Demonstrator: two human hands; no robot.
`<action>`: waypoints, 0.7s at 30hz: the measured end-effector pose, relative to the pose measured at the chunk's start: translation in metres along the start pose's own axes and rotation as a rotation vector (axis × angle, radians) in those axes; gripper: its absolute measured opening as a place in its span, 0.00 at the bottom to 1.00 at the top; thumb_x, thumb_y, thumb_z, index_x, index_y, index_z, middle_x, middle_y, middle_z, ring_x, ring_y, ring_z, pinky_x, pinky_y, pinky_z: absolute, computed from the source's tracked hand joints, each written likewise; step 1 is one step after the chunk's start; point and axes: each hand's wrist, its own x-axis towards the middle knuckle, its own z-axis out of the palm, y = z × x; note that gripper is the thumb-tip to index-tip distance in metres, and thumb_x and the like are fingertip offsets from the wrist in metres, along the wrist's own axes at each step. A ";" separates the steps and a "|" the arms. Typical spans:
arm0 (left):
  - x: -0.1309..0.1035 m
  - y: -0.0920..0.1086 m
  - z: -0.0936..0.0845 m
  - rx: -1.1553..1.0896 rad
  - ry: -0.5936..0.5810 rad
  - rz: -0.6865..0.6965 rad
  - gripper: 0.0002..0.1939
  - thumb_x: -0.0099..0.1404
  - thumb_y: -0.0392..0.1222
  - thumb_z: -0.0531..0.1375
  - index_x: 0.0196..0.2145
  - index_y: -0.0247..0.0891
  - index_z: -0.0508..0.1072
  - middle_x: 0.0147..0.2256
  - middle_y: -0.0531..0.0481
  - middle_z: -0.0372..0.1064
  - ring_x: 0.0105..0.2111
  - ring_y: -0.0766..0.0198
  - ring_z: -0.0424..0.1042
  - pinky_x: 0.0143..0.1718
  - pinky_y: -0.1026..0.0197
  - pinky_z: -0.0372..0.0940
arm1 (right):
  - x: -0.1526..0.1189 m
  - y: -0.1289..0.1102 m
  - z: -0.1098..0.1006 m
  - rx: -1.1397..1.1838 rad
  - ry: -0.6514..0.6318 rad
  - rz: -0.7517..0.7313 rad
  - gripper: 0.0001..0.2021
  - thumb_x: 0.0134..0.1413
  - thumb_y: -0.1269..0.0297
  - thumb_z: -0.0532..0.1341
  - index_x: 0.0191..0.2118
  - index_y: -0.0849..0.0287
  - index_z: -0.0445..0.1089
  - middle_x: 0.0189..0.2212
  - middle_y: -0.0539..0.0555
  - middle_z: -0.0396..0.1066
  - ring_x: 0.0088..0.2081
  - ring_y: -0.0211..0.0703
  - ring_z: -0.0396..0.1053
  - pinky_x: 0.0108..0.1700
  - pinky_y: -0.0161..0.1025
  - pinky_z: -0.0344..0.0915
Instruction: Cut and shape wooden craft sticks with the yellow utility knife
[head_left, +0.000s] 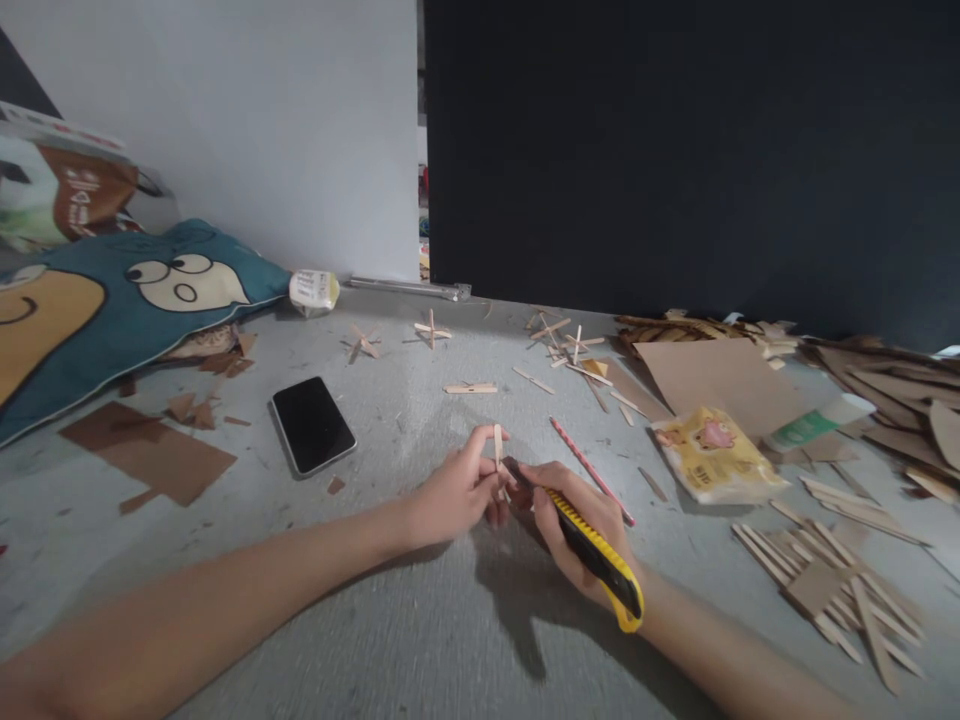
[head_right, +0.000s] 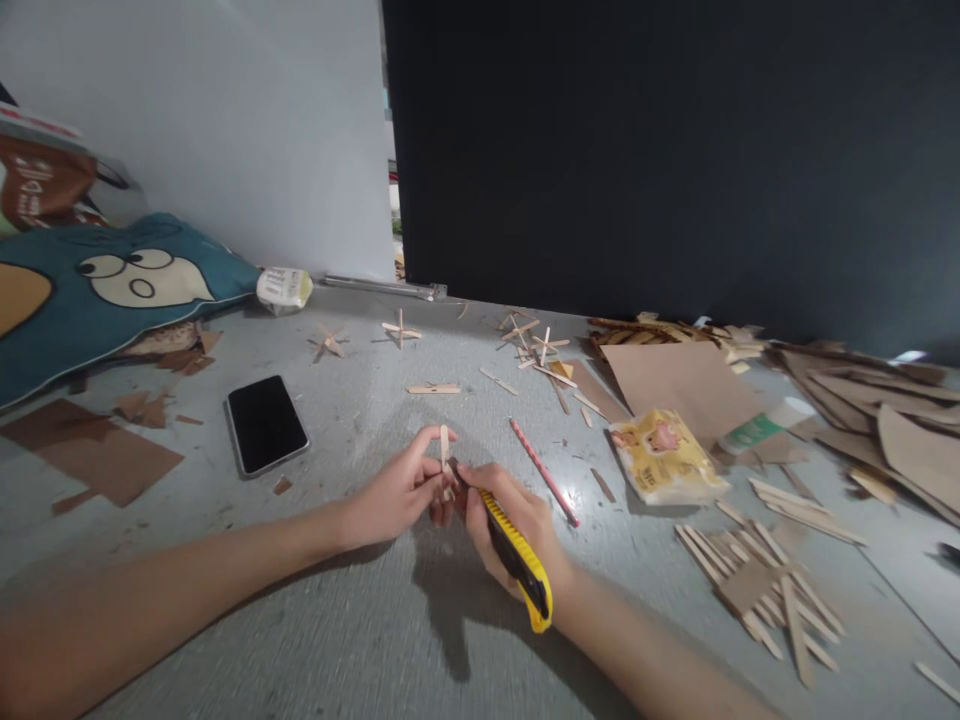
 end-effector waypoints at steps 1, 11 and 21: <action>-0.001 0.000 0.000 0.012 -0.005 0.006 0.17 0.75 0.47 0.57 0.56 0.42 0.56 0.25 0.58 0.69 0.22 0.67 0.69 0.27 0.64 0.65 | 0.000 0.000 0.000 0.005 0.005 0.010 0.10 0.71 0.70 0.54 0.50 0.54 0.69 0.35 0.53 0.77 0.31 0.39 0.78 0.35 0.34 0.76; -0.007 0.000 -0.001 0.160 -0.036 0.071 0.19 0.70 0.34 0.56 0.55 0.41 0.57 0.29 0.56 0.68 0.26 0.67 0.67 0.30 0.62 0.62 | 0.001 -0.006 -0.001 0.050 -0.039 0.009 0.10 0.71 0.71 0.53 0.50 0.54 0.69 0.35 0.52 0.75 0.31 0.38 0.76 0.35 0.34 0.74; -0.005 -0.003 -0.001 0.151 -0.029 0.083 0.17 0.70 0.35 0.53 0.54 0.43 0.55 0.27 0.58 0.65 0.24 0.67 0.66 0.29 0.63 0.62 | 0.005 -0.008 0.004 -0.013 -0.075 -0.083 0.11 0.71 0.72 0.52 0.52 0.53 0.66 0.32 0.52 0.72 0.30 0.40 0.74 0.34 0.35 0.74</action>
